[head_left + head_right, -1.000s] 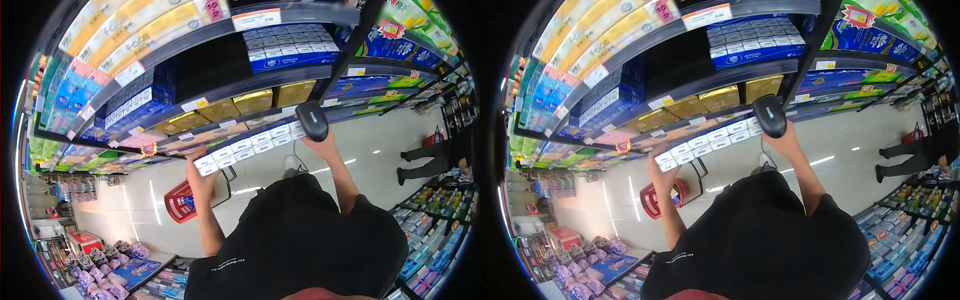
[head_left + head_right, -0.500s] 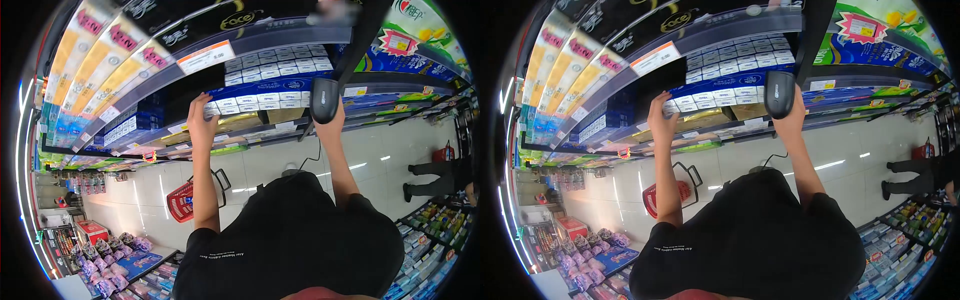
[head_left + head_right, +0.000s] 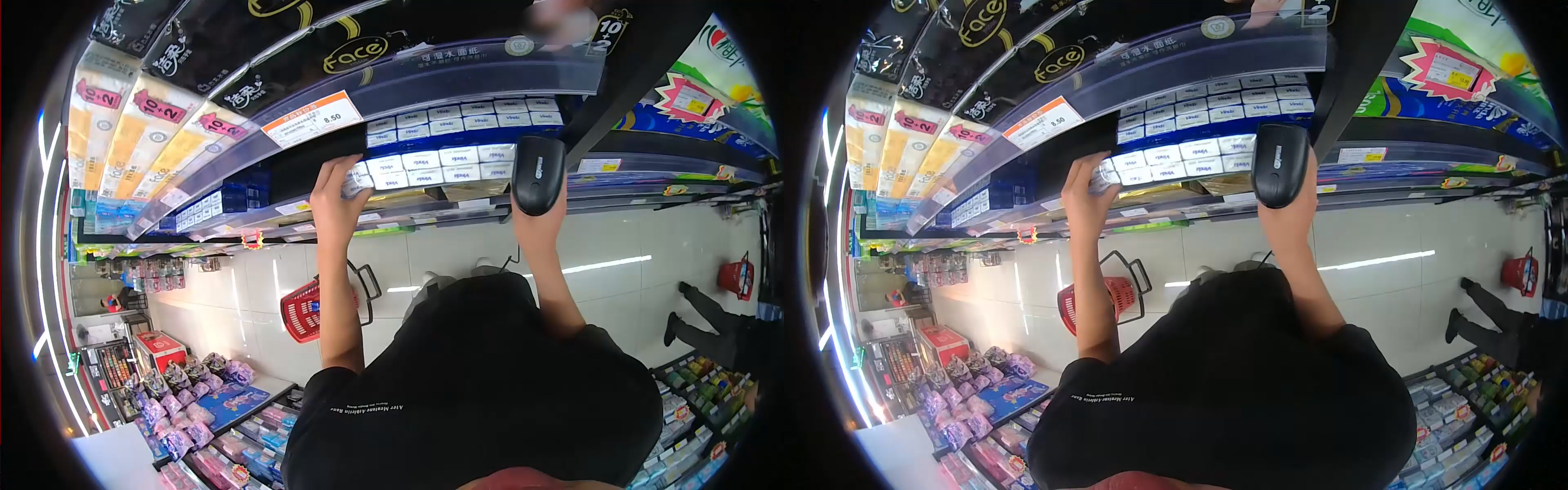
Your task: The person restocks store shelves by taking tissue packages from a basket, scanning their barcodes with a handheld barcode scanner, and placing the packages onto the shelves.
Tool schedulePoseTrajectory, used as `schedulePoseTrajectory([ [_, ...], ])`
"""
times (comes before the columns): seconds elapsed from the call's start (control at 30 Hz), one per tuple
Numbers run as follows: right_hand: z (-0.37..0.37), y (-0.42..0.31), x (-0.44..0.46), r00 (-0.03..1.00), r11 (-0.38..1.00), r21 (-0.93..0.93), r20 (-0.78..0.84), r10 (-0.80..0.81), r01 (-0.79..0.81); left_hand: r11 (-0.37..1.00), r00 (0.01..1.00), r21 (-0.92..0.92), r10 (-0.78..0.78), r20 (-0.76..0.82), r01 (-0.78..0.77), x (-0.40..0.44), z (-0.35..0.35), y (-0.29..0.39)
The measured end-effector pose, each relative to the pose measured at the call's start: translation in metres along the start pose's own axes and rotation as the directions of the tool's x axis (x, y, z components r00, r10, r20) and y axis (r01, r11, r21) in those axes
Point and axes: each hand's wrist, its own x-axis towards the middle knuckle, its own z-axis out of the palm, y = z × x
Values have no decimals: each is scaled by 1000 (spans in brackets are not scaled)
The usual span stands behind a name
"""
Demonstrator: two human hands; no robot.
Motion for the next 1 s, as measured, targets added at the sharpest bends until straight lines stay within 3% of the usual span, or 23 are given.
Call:
schedulePoseTrajectory([
  [0.07,4,-8,4,994,992,-60,15,-108,108,1000,1000,-6,-23,-8,23,5,5,0],
  [0.37,13,-31,-36,987,971,-183,66,-146,156,979,981,-89,-188,-54,183,-7,19,-10],
  [0.43,17,-24,-51,980,994,70,188,69,-83,997,985,-68,7,-173,-19,-18,27,-17],
  [0.47,17,-32,-52,922,917,225,287,260,-329,995,983,-90,14,-182,-31,-21,29,-15],
  [0.57,27,-38,-43,970,956,225,194,144,-187,984,958,-87,126,-259,-153,-19,37,-20],
  [0.6,33,-32,-38,994,993,114,114,0,-13,983,959,-80,142,-245,-167,-15,37,-19],
  [0.63,34,-32,-33,994,994,111,111,-7,-5,982,957,-85,144,-251,-170,-11,36,-17],
  [0.7,35,-34,-28,995,997,64,83,-56,50,997,997,-50,48,-64,-51,-4,31,-10],
  [0.87,32,-45,-33,988,994,83,142,60,-73,996,996,-16,90,28,-90,-6,26,-17],
  [1.0,30,-47,-36,971,990,-25,194,142,-140,973,971,-16,232,53,-231,7,13,-21],
])
